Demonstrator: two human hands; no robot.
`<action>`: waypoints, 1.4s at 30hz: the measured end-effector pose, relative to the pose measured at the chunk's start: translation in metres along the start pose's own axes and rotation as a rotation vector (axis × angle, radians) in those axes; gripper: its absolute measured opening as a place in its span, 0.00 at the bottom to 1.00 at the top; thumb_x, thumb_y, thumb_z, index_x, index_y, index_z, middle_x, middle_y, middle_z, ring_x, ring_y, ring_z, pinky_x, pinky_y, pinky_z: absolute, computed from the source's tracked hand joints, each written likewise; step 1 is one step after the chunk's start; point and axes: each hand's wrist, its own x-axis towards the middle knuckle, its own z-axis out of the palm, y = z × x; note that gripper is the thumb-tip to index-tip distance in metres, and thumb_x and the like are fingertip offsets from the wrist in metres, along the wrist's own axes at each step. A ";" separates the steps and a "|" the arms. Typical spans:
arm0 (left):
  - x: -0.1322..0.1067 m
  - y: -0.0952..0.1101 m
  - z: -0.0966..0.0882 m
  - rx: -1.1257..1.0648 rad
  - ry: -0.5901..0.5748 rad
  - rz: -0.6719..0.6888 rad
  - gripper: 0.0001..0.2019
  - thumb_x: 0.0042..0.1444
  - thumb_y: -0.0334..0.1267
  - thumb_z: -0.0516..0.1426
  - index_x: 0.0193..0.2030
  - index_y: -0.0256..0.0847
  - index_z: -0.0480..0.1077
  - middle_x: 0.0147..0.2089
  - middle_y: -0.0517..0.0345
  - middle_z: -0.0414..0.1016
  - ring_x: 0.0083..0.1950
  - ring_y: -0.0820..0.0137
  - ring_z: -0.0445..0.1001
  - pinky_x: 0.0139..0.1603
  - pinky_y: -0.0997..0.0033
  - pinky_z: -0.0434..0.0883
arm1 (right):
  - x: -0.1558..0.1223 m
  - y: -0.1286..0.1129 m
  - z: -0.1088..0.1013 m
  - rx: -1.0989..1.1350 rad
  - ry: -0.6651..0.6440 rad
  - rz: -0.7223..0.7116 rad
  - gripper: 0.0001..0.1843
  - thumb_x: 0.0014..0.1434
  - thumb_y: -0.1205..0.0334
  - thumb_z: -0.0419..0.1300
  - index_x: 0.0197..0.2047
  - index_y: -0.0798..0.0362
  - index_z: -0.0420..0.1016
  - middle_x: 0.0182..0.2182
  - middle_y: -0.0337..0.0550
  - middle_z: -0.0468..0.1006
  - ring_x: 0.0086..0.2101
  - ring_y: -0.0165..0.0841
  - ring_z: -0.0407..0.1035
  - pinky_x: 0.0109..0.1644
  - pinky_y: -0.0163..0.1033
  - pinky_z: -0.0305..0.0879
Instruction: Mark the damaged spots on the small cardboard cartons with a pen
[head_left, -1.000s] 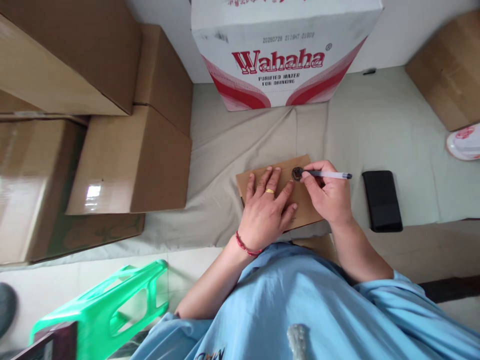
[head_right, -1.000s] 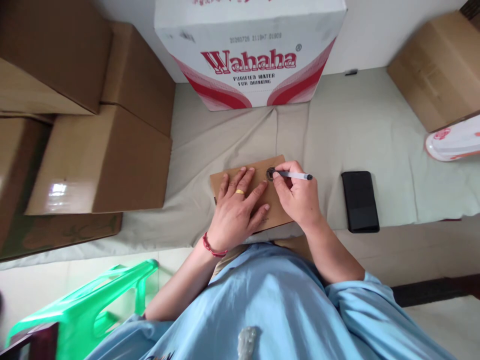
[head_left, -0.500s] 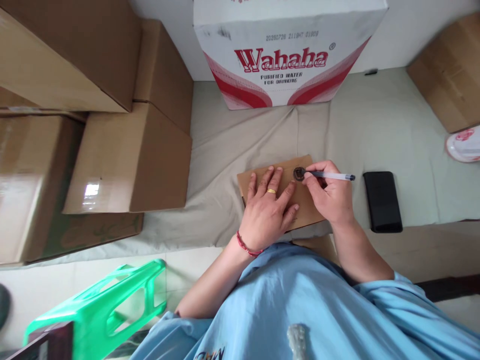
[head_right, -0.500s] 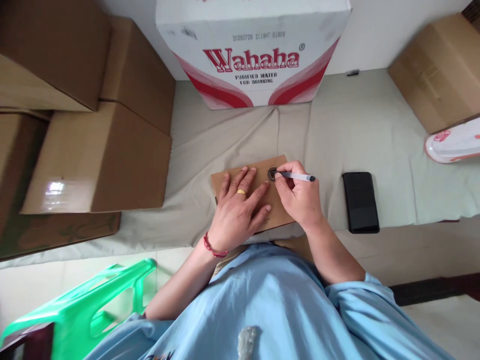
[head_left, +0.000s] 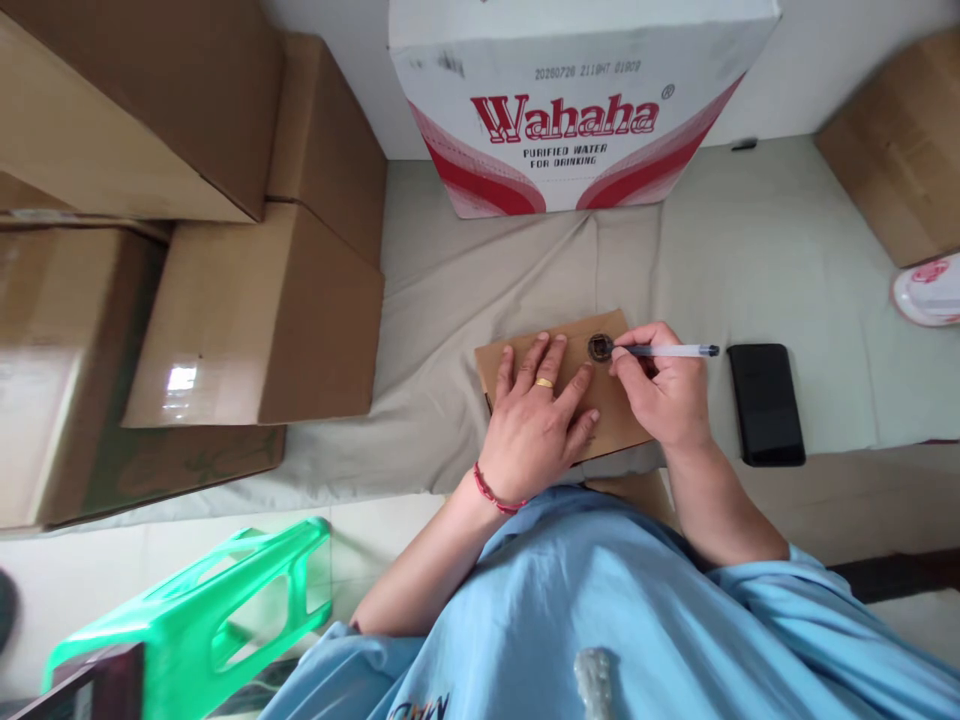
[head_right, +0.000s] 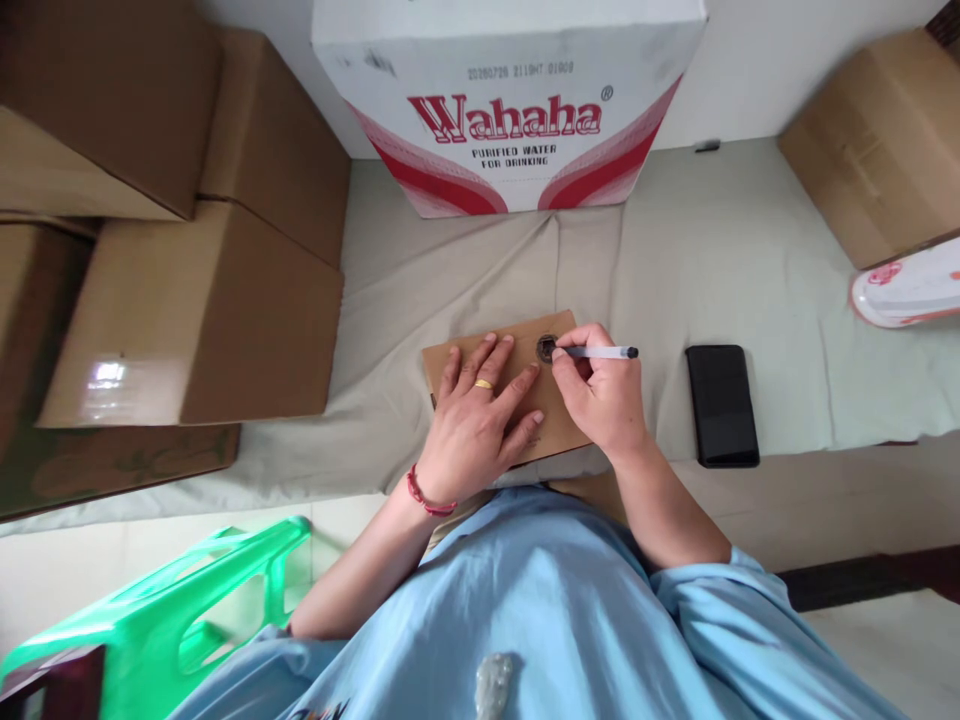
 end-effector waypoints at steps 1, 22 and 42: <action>0.000 0.000 0.000 0.000 0.001 0.001 0.25 0.76 0.48 0.56 0.73 0.39 0.73 0.81 0.29 0.62 0.85 0.38 0.57 0.81 0.22 0.55 | 0.000 0.000 0.000 0.000 0.004 0.004 0.06 0.67 0.55 0.64 0.43 0.48 0.77 0.29 0.37 0.82 0.27 0.32 0.75 0.33 0.38 0.67; 0.000 -0.001 -0.001 -0.042 -0.022 -0.020 0.22 0.75 0.48 0.58 0.71 0.49 0.76 0.82 0.35 0.62 0.85 0.40 0.56 0.81 0.21 0.52 | -0.002 -0.008 -0.001 -0.019 0.060 -0.040 0.03 0.64 0.59 0.62 0.37 0.47 0.75 0.23 0.34 0.76 0.23 0.30 0.68 0.29 0.36 0.63; 0.001 0.000 -0.001 -0.022 -0.018 -0.008 0.21 0.75 0.47 0.57 0.71 0.51 0.77 0.81 0.32 0.61 0.85 0.38 0.57 0.80 0.20 0.53 | -0.004 -0.009 -0.001 -0.070 0.130 -0.060 0.03 0.60 0.60 0.62 0.34 0.47 0.74 0.22 0.33 0.74 0.21 0.29 0.63 0.26 0.36 0.61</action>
